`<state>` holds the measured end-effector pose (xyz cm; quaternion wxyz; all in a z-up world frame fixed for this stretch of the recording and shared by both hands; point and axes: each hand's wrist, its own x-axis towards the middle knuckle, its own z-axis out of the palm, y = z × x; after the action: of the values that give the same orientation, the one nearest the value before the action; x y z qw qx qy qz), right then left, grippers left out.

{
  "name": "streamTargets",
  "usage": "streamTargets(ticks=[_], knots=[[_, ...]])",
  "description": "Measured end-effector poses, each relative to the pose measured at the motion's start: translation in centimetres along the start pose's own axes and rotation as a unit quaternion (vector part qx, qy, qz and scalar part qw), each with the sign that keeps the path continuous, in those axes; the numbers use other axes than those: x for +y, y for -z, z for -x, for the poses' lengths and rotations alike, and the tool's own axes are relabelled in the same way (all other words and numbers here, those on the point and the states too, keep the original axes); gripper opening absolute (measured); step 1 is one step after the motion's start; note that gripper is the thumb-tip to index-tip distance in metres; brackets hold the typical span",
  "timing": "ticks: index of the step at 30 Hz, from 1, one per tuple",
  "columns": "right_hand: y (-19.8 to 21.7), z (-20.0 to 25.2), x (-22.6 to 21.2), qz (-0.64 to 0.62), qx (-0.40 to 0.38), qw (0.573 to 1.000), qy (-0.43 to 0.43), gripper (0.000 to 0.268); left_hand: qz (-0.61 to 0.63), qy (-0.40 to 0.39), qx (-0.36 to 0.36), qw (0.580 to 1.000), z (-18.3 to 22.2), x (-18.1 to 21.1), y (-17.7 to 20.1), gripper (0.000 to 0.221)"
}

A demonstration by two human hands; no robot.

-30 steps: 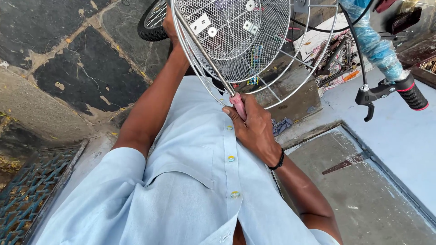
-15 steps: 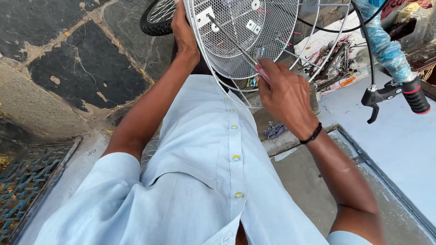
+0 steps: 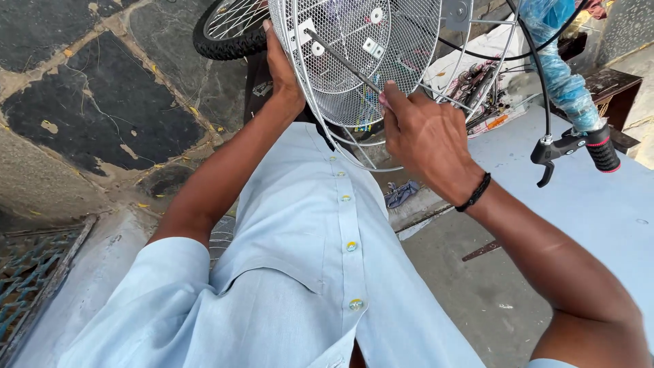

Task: Assemble and attach a metal wire basket to a bicycle handlebar.

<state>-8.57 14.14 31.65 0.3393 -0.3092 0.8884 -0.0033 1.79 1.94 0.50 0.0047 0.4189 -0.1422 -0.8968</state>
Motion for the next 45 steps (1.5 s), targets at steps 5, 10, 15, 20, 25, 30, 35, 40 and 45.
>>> streamTargets(ticks=[5, 10, 15, 20, 25, 30, 35, 40, 45], knots=[[0.7, -2.6, 0.5, 0.217, -0.042, 0.963, 0.152, 0.051, -0.001, 0.011, 0.018, 1.000, -0.5, 0.1, -0.2, 0.081], [2.8, -6.6, -0.3, 0.075, -0.179, 0.981, 0.009, 0.033, 0.031, 0.043, 0.040, 0.998, -0.4, -0.6, 0.6, 0.081], [3.7, -7.1, -1.0, 0.197, -0.122, 0.969, 0.092, 0.020, -0.011, 0.022, 0.074, 0.997, -1.0, -1.3, 0.7, 0.083], [1.4, -7.8, -1.0, -0.046, -0.057, 0.997, -0.007, 0.018, -0.019, 0.039, 0.107, 0.993, -0.5, -0.5, 0.3, 0.083], [2.5, -7.1, -1.6, 0.141, -0.163, 0.973, 0.081, 0.020, -0.024, 0.021, 0.118, 0.993, 0.1, -0.4, 1.0, 0.082], [4.0, -6.2, -0.1, -0.052, -0.082, 0.992, 0.076, 0.021, -0.084, 0.005, 0.114, 0.990, -0.4, 0.6, 0.9, 0.084], [6.3, -2.7, -2.5, 0.139, -0.122, 0.983, 0.017, 0.035, -0.096, 0.039, 0.088, 0.991, 1.1, 1.3, 0.2, 0.081], [2.9, -0.9, -1.4, -0.083, -0.005, 0.996, 0.020, 0.014, -0.108, 0.056, 0.096, 0.988, 2.0, 1.9, -0.2, 0.076], [-0.1, -0.5, -0.8, -0.157, -0.014, 0.987, -0.038, 0.016, -0.063, 0.072, 0.119, 0.988, 3.1, 1.8, -1.0, 0.067]])
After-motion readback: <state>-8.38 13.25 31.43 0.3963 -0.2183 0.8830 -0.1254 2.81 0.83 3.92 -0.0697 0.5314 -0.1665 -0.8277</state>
